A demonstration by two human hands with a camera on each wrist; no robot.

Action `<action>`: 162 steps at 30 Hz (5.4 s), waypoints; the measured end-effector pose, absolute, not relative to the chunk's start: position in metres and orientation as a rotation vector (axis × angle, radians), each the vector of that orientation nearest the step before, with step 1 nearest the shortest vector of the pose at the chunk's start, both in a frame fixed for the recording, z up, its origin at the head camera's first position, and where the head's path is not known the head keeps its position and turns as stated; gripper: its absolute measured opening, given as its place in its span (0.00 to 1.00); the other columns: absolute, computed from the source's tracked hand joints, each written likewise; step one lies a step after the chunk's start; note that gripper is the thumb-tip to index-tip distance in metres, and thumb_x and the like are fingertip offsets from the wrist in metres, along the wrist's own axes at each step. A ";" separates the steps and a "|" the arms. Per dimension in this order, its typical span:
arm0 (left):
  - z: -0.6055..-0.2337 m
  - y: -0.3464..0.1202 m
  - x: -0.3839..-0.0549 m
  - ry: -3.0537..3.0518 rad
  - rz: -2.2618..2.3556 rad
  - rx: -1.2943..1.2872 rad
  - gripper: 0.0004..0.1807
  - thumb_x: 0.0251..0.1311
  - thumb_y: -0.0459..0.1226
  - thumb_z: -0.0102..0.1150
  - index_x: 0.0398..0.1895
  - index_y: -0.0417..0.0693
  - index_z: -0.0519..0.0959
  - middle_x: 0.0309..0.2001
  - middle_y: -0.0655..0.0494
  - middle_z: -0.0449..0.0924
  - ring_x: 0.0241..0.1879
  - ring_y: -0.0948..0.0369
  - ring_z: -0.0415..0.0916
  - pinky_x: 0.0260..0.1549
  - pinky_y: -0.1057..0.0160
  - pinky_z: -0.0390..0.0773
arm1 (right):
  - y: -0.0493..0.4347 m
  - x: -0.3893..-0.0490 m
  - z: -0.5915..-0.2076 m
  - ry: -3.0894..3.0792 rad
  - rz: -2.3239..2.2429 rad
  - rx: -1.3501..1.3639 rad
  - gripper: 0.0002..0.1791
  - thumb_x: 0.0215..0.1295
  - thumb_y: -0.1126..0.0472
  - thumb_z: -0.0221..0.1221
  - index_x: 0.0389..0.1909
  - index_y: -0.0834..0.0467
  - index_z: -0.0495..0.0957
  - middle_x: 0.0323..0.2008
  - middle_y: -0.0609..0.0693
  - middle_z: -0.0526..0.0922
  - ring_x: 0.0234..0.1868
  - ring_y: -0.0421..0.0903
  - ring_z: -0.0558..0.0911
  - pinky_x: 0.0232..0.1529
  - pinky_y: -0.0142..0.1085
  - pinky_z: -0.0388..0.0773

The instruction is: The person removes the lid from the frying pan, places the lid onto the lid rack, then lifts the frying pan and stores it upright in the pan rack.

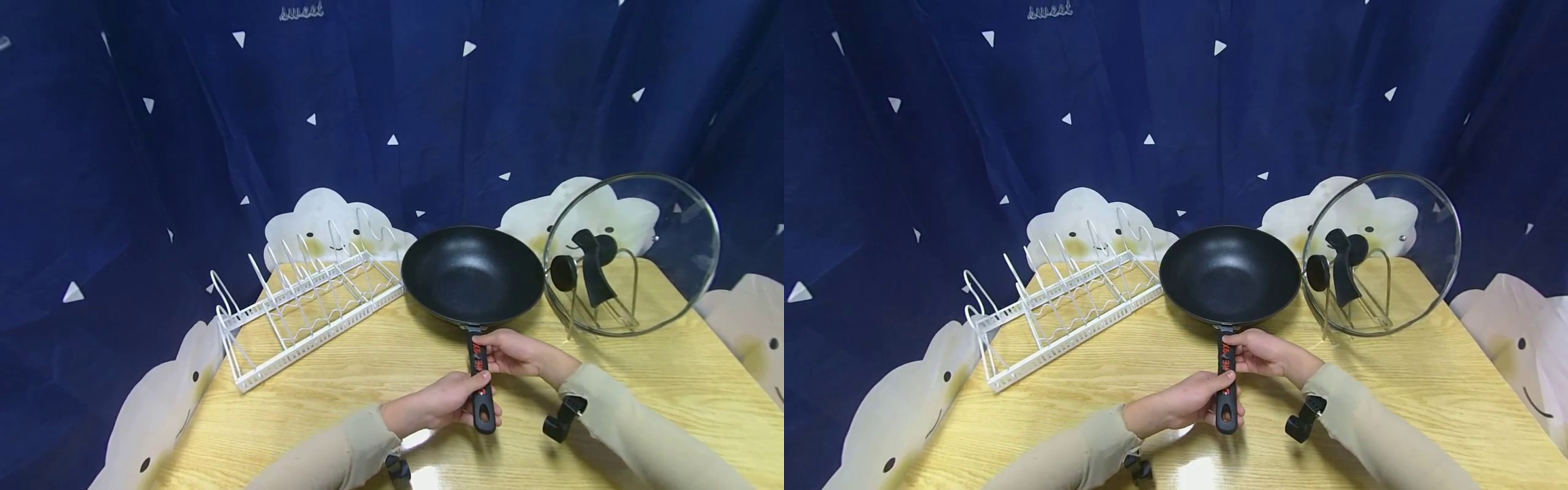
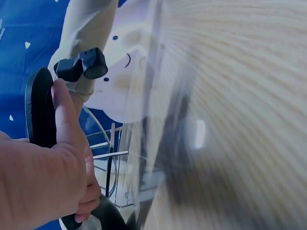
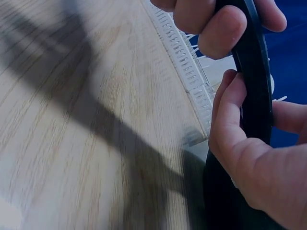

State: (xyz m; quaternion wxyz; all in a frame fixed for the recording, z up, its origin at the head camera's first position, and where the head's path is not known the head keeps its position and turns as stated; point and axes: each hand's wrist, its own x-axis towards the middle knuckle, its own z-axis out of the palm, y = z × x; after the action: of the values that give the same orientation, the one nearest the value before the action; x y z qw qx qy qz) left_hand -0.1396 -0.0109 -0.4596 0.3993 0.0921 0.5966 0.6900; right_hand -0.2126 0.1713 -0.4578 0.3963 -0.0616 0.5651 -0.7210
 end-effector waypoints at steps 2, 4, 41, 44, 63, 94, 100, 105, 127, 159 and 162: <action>-0.461 -0.007 -0.139 1.499 1.754 0.225 0.27 0.71 0.50 0.41 0.49 0.31 0.71 0.43 0.31 0.79 0.45 0.44 0.79 0.40 0.57 0.80 | 0.174 -0.212 -0.457 1.438 -1.822 -0.150 0.14 0.74 0.62 0.41 0.40 0.69 0.71 0.34 0.56 0.80 0.37 0.44 0.81 0.43 0.35 0.78; -0.461 -0.004 -0.139 1.482 1.760 0.215 0.28 0.71 0.51 0.41 0.50 0.31 0.71 0.43 0.32 0.79 0.45 0.45 0.79 0.40 0.57 0.80 | 0.177 -0.212 -0.457 1.445 -1.818 -0.145 0.14 0.74 0.62 0.41 0.40 0.69 0.71 0.35 0.56 0.80 0.37 0.44 0.81 0.43 0.35 0.78; -0.465 0.031 -0.124 0.954 2.093 -0.064 0.11 0.68 0.45 0.40 0.33 0.51 0.69 0.27 0.58 0.69 0.24 0.66 0.65 0.31 0.70 0.70 | 0.164 -0.210 -0.464 1.138 -2.012 -0.037 0.15 0.77 0.57 0.39 0.33 0.60 0.68 0.26 0.46 0.76 0.26 0.37 0.78 0.32 0.26 0.76; -0.463 0.034 -0.123 0.962 2.096 -0.106 0.12 0.69 0.47 0.41 0.30 0.53 0.67 0.24 0.61 0.65 0.21 0.69 0.62 0.28 0.72 0.67 | 0.161 -0.209 -0.465 1.290 -2.011 0.006 0.15 0.75 0.55 0.45 0.29 0.58 0.68 0.22 0.45 0.76 0.23 0.36 0.77 0.28 0.25 0.76; -0.463 0.053 -0.115 1.369 2.247 -0.197 0.15 0.65 0.43 0.53 0.22 0.51 0.64 0.15 0.64 0.60 0.12 0.71 0.57 0.13 0.74 0.66 | 0.155 -0.206 -0.468 1.584 -2.000 -0.057 0.15 0.74 0.56 0.47 0.27 0.58 0.69 0.21 0.44 0.74 0.21 0.35 0.76 0.25 0.26 0.75; -0.455 0.047 -0.112 1.477 2.278 0.015 0.10 0.63 0.40 0.54 0.32 0.44 0.68 0.14 0.62 0.63 0.09 0.69 0.62 0.10 0.72 0.70 | 0.152 -0.203 -0.451 1.602 -2.069 -0.183 0.16 0.72 0.52 0.50 0.27 0.57 0.67 0.19 0.43 0.74 0.19 0.36 0.76 0.23 0.27 0.76; -0.452 0.046 -0.112 1.503 2.290 0.060 0.10 0.62 0.40 0.55 0.30 0.45 0.68 0.13 0.62 0.63 0.09 0.69 0.63 0.10 0.71 0.71 | 0.151 -0.203 -0.445 1.618 -2.076 -0.214 0.16 0.72 0.52 0.49 0.27 0.57 0.67 0.19 0.43 0.74 0.19 0.36 0.77 0.23 0.27 0.77; -0.450 0.044 -0.113 1.495 2.307 0.102 0.10 0.63 0.40 0.55 0.30 0.46 0.68 0.13 0.62 0.63 0.08 0.69 0.63 0.10 0.70 0.71 | 0.149 -0.204 -0.437 1.629 -2.071 -0.242 0.16 0.72 0.51 0.49 0.28 0.58 0.67 0.19 0.43 0.74 0.19 0.37 0.78 0.23 0.27 0.77; -0.433 0.028 -0.119 1.423 2.325 0.329 0.08 0.66 0.39 0.51 0.37 0.44 0.66 0.15 0.61 0.61 0.10 0.69 0.63 0.12 0.70 0.72 | 0.140 -0.211 -0.410 1.442 -2.134 -0.402 0.12 0.75 0.57 0.44 0.32 0.59 0.67 0.21 0.45 0.75 0.21 0.38 0.78 0.26 0.28 0.77; -0.428 0.022 -0.125 1.742 2.249 0.283 0.09 0.63 0.40 0.55 0.31 0.44 0.71 0.16 0.58 0.72 0.12 0.66 0.74 0.14 0.69 0.75 | 0.133 -0.214 -0.391 1.755 -2.080 -0.491 0.12 0.71 0.62 0.49 0.26 0.62 0.67 0.17 0.48 0.74 0.17 0.41 0.78 0.23 0.33 0.79; -0.429 0.024 -0.125 1.737 2.276 0.236 0.09 0.62 0.39 0.56 0.29 0.45 0.70 0.16 0.57 0.71 0.12 0.66 0.73 0.14 0.68 0.75 | 0.130 -0.214 -0.389 1.841 -2.033 -0.476 0.14 0.71 0.62 0.49 0.24 0.63 0.67 0.16 0.50 0.74 0.16 0.42 0.78 0.22 0.34 0.78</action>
State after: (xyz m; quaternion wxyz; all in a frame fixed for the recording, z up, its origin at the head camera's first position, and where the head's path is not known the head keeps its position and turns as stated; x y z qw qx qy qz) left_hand -0.1247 0.0242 -0.4290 0.1340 0.0814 0.5991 0.7852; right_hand -0.2136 0.1303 -0.3894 0.1778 -0.1681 0.6509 -0.7187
